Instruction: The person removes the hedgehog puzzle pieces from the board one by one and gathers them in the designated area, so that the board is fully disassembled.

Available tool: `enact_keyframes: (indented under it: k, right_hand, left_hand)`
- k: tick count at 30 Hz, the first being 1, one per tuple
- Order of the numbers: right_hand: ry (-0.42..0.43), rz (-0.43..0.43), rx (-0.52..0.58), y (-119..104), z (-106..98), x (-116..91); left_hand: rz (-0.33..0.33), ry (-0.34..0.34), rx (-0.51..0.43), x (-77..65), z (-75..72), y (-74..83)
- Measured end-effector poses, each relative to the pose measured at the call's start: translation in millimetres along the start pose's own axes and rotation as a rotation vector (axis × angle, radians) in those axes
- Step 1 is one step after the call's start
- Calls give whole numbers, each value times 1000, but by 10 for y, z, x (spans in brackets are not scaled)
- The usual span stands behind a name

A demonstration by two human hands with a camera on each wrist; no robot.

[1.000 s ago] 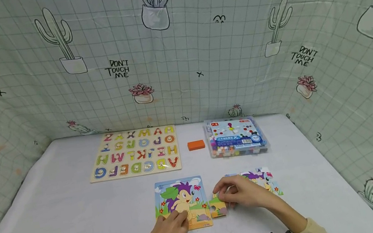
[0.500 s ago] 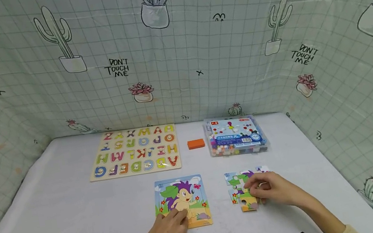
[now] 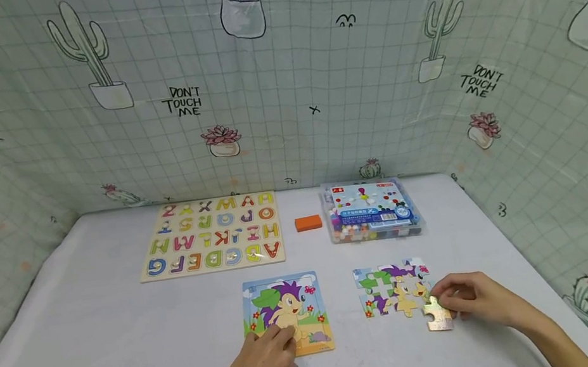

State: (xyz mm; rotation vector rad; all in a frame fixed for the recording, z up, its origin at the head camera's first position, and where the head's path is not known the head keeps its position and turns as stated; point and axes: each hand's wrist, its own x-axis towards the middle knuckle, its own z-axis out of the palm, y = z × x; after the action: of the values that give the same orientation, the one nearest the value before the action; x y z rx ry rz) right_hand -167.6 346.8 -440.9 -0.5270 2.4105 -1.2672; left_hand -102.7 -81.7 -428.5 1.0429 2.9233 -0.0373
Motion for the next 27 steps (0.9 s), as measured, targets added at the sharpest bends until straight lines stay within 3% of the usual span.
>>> enact_keyframes:
  k: [18, 27]
  right_hand:
    - [38, 60, -65, 81, -67, -59]
    - [112, 9, -243, -20, -61, -36]
  left_hand:
    - [-20, 0, -5, 5, -3, 16]
    - [-6, 2, -7, 6, -8, 13]
